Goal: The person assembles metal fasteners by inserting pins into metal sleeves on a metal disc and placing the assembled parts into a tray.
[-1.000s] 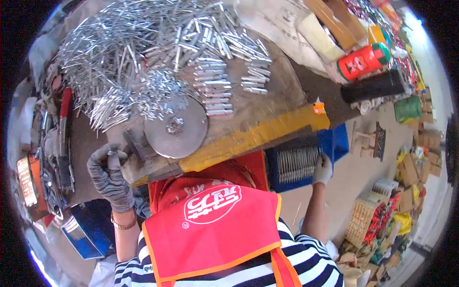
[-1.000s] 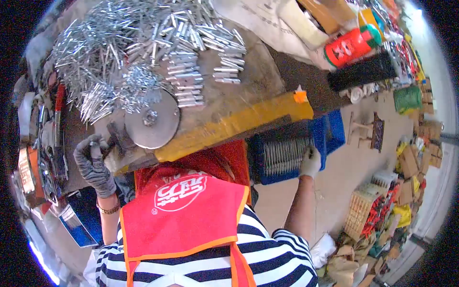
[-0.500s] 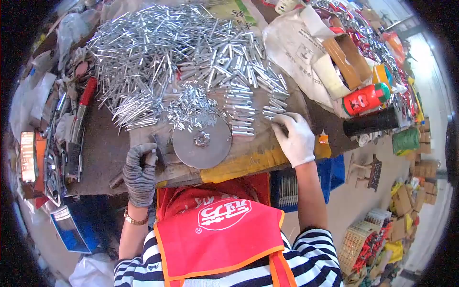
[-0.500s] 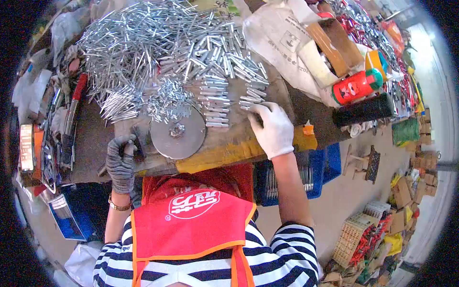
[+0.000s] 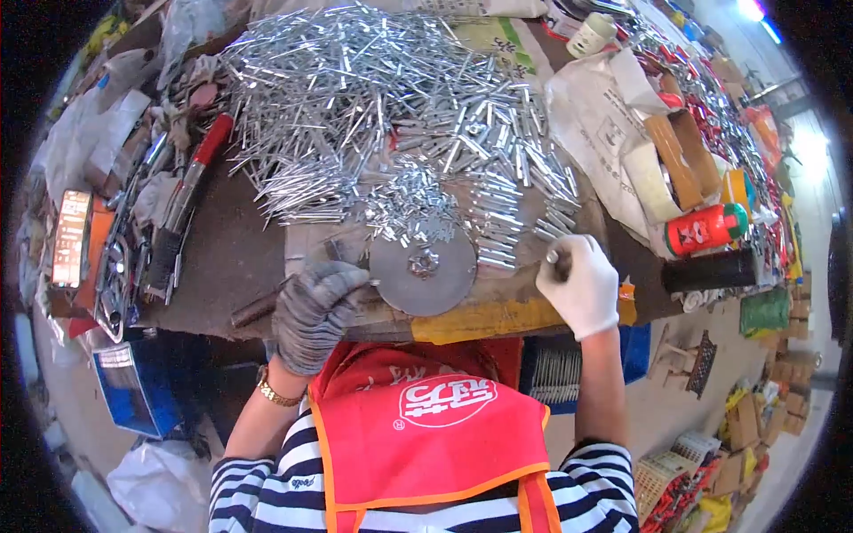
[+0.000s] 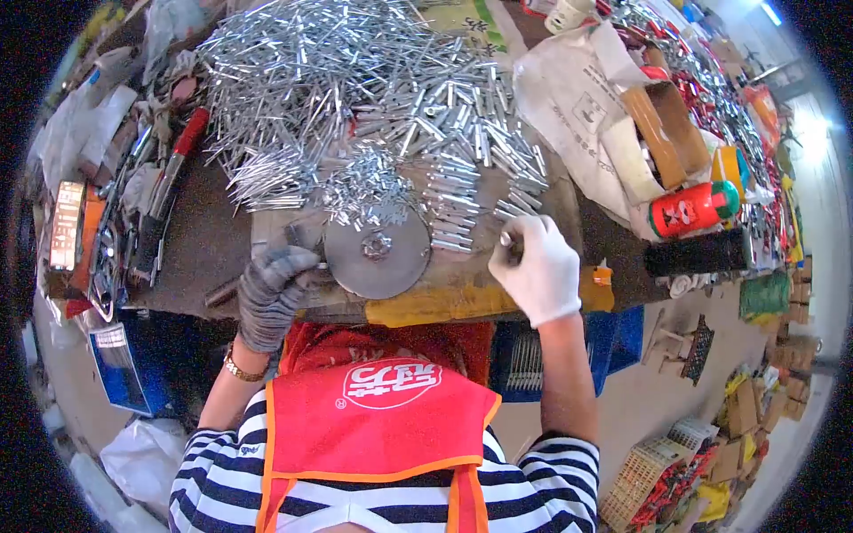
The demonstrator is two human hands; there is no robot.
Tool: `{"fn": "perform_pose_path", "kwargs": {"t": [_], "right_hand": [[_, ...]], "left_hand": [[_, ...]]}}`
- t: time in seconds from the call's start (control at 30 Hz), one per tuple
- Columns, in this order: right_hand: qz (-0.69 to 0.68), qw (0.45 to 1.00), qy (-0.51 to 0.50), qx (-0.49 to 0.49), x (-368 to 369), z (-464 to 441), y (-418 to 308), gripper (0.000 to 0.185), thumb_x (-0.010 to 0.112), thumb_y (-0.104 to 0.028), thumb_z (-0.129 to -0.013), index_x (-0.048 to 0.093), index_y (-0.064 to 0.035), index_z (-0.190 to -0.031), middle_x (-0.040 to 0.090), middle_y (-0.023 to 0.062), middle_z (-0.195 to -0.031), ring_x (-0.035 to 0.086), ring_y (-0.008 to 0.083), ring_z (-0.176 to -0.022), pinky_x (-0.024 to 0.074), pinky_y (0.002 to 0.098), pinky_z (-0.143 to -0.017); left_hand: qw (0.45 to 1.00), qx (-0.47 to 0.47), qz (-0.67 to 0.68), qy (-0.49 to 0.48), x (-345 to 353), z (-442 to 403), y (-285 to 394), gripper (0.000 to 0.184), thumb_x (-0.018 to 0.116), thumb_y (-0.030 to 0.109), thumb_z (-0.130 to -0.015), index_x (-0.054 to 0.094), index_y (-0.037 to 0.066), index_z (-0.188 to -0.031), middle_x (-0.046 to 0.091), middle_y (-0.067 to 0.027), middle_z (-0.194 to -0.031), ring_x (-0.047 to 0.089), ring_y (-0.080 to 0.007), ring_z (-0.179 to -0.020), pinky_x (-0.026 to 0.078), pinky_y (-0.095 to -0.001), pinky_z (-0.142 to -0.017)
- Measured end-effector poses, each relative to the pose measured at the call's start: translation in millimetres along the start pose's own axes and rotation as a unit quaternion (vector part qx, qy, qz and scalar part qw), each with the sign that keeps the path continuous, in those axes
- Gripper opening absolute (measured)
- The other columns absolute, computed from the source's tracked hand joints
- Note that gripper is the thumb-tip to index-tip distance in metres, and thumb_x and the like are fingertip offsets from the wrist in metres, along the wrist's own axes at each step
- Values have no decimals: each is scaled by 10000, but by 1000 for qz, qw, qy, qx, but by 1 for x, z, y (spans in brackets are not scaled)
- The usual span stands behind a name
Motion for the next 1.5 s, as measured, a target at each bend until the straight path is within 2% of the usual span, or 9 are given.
{"fn": "perform_pose_path", "kwargs": {"t": [0.1,0.13,0.17,0.2,0.47,0.6,0.87,0.97,1.5], "right_hand": [[-147,989,-15,10,-2,17,-41,235,786,-42,-718,657,-101,-905,687,85,-863,693,249,-744,576,349,-693],[-186,982,-34,17,3,21,-57,234,795,-39,-721,665,-96,-906,700,82,-873,699,236,-751,576,338,-705],[-222,974,-16,-45,12,25,-69,220,798,-48,-738,677,-86,-917,714,82,-891,710,230,-764,575,332,-708],[-270,962,-37,-23,22,29,-79,225,787,-29,-741,684,-88,-933,715,84,-911,709,252,-794,572,332,-726],[-209,974,-65,-59,61,40,-90,246,790,-116,-743,729,-151,-979,692,64,-955,666,299,-891,551,410,-782],[-194,977,-60,-56,59,37,-94,229,796,-65,-729,743,-113,-946,683,84,-924,667,304,-867,545,404,-770],[-180,978,-76,-65,66,40,-89,255,823,-163,-732,747,-160,-975,687,57,-959,662,298,-898,547,405,-760],[-188,977,-89,-44,65,38,-91,244,837,-119,-714,755,-124,-944,699,70,-936,665,298,-886,537,408,-784],[-201,974,-90,-54,64,35,-94,216,825,-106,-714,778,-134,-924,679,66,-911,661,285,-859,536,398,-762]], "left_hand": [[990,-3,-93,-104,14,-10,15,252,714,56,-816,749,124,-1056,715,-96,-1008,685,-285,-860,559,-380,-729],[990,-4,-96,-104,16,-10,15,252,714,56,-816,749,124,-1056,715,-96,-1008,685,-285,-860,559,-380,-729],[988,11,-108,-107,21,-8,15,249,710,58,-815,752,126,-1051,710,-96,-1003,681,-287,-861,559,-384,-733],[986,25,-121,-110,24,-7,16,246,707,59,-814,756,127,-1045,705,-95,-998,677,-289,-862,558,-388,-738],[978,2,-129,-166,35,-16,21,189,733,120,-833,746,103,-1021,692,-105,-974,667,-312,-885,553,-402,-780],[972,8,-151,-180,43,-14,19,186,715,129,-849,739,106,-1032,680,-110,-977,665,-313,-891,548,-408,-792],[954,11,-179,-242,48,-11,15,199,645,146,-892,721,97,-1069,668,-122,-984,660,-308,-906,548,-412,-791],[955,60,-177,-232,48,-8,14,222,618,135,-885,714,90,-1080,668,-128,-967,663,-308,-900,547,-417,-781],[962,84,-148,-212,52,-10,15,236,593,134,-866,714,64,-1055,670,-139,-933,665,-319,-880,547,-431,-756]]}}
Point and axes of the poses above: each hand's wrist, its own z-axis away from the middle knuckle, its own x-axis out of the palm, y = z × x, the point moved 6 cm from there along -z, towards the middle knuckle
